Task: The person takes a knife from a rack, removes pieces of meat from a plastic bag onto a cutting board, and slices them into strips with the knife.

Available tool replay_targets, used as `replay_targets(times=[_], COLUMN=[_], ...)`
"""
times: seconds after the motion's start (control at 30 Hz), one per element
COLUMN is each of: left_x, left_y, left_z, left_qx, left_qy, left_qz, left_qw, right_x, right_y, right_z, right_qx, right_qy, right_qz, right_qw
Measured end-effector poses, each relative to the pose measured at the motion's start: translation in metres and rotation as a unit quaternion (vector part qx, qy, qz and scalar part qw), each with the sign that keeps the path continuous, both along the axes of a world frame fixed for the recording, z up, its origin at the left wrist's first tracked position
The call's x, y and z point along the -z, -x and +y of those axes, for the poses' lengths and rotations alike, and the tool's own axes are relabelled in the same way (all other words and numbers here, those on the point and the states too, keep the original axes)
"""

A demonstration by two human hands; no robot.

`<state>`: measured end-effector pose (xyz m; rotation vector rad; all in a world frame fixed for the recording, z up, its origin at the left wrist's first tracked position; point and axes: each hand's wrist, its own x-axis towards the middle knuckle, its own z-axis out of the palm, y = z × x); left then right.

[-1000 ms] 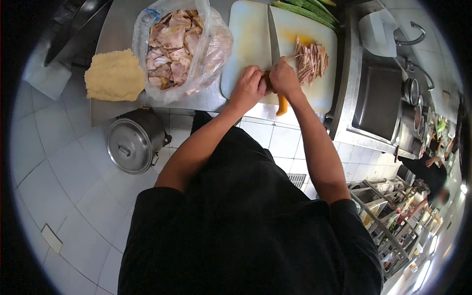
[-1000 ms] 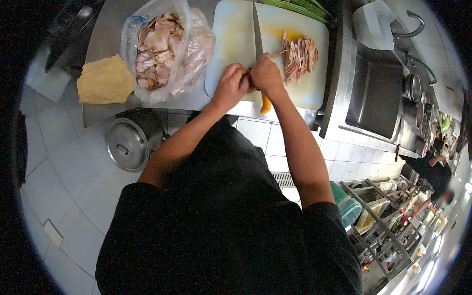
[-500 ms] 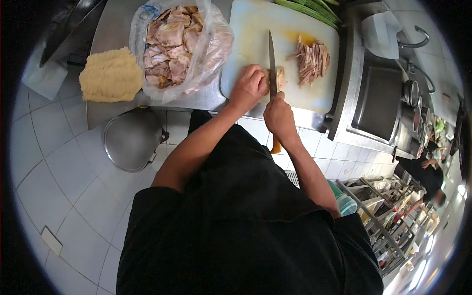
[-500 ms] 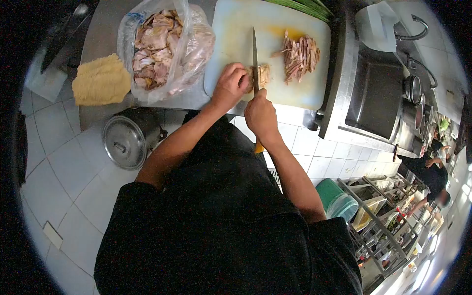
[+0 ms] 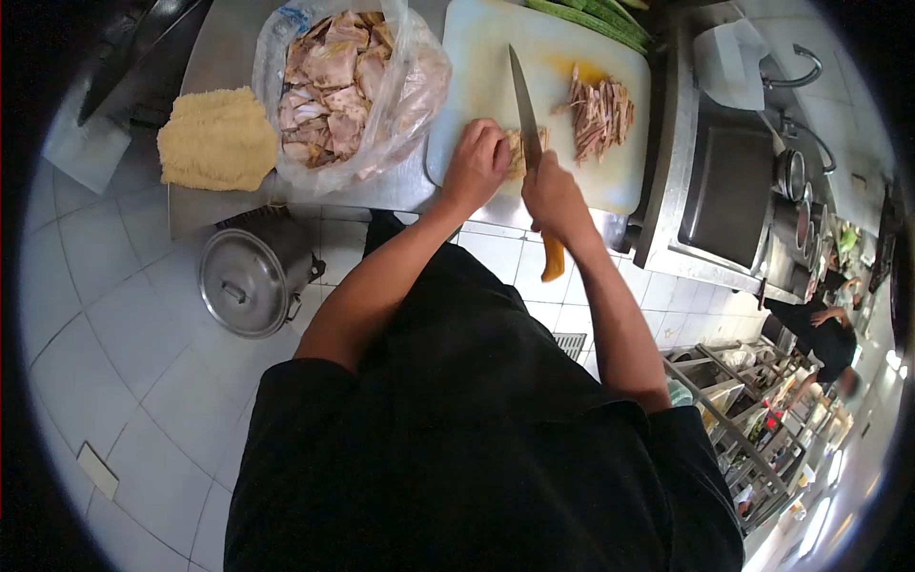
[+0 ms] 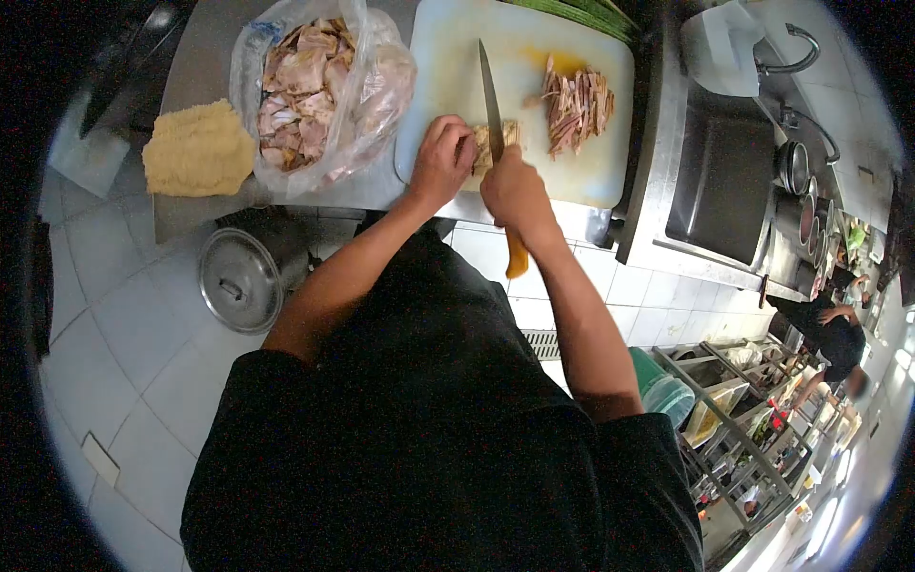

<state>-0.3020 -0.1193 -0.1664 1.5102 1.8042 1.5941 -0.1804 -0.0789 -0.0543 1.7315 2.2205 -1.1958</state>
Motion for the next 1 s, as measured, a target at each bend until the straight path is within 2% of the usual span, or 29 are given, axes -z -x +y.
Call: replay_targets(times=[0.07, 0.37, 0.53, 0.57, 0.67, 0.7, 0.8, 1.0], left_x=[-0.001, 0.002, 0.003, 0.003, 0.003, 0.002, 0.002, 0.004], left_y=[0.000, -0.001, 0.000, -0.001, 0.000, 0.000, -0.002, 0.001], left_z=[0.000, -0.002, -0.002, -0.001, 0.004, 0.001, 0.001, 0.001], left_qx=[0.006, 0.034, 0.024, 0.021, 0.006, 0.006, -0.007, -0.001], left_qy=[0.000, 0.023, 0.024, 0.024, 0.018, 0.018, 0.009, -0.008], left_qz=[0.000, 0.030, 0.030, 0.032, 0.035, 0.023, 0.001, -0.019], left_qw=[1.000, 0.999, 0.999, 0.999, 0.999, 1.000, 1.000, 1.000], right_x=[0.023, 0.029, 0.060, 0.069, 0.100, 0.052, 0.004, 0.011], right_y=[-0.015, -0.007, 0.007, 0.004, -0.022, -0.002, 0.001, -0.011], right_z=[-0.018, -0.037, -0.003, 0.017, 0.059, 0.053, 0.034, -0.022], right_qx=[-0.038, -0.009, -0.019, -0.002, -0.229, -0.014, 0.003, -0.018], right_qy=[-0.074, -0.063, -0.125, -0.067, -0.227, -0.021, 0.041, -0.020], right_qz=[-0.029, -0.032, -0.005, 0.030, 0.063, 0.058, 0.027, -0.039], right_qw=[0.996, 0.997, 0.992, 0.997, 0.945, 0.998, 0.999, 0.999])
